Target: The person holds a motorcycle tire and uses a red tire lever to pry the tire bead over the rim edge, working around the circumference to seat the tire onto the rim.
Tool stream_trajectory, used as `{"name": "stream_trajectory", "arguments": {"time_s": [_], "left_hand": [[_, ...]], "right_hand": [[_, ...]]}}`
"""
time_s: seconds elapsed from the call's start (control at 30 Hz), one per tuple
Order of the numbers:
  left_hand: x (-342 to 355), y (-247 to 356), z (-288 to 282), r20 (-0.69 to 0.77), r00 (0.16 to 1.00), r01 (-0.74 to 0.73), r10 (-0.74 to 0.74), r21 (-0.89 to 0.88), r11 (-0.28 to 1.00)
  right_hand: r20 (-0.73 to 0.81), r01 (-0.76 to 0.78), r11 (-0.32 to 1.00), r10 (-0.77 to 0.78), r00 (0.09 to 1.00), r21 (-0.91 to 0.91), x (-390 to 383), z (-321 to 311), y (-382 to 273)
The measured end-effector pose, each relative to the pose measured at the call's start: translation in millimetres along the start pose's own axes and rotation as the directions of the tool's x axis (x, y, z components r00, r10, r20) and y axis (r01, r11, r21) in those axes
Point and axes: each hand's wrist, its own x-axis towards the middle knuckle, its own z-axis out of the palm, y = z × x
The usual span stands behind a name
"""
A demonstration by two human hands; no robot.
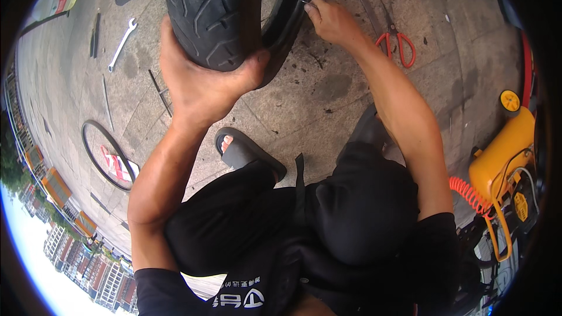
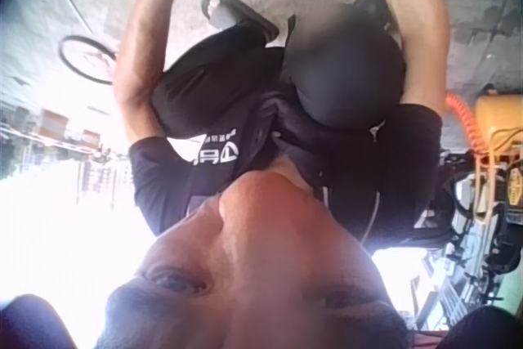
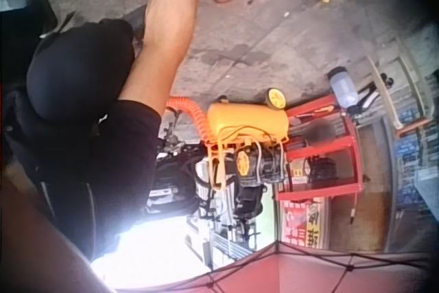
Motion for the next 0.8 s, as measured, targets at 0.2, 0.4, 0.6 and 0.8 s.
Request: {"name": "stream_trajectory", "arguments": {"time_s": [0.2,0.4,0.6,0.8], "left_hand": [[-2,0,1,-0.019,1.0,-0.002,0.002,-0.009,1.0],[-3,4,3,-0.01,1.0,-0.005,0.005,-0.047,0.999],[-6,0,5,0.009,0.995,-0.101,0.1,0.038,0.994],[-12,-5,8,0.032,0.979,-0.206,0.203,0.159,0.966]], "right_hand": [[-0.075,-0.089,0.995,0.092,0.993,0.041,12,0,-9],[0.032,-0.041,0.983,0.048,0.998,-0.177,30,-12,-1],[0.048,0.001,0.972,0.01,0.999,-0.234,42,-29,-10],[0.221,0.104,0.871,0.006,0.975,-0.48,31,-40,-37]]}}
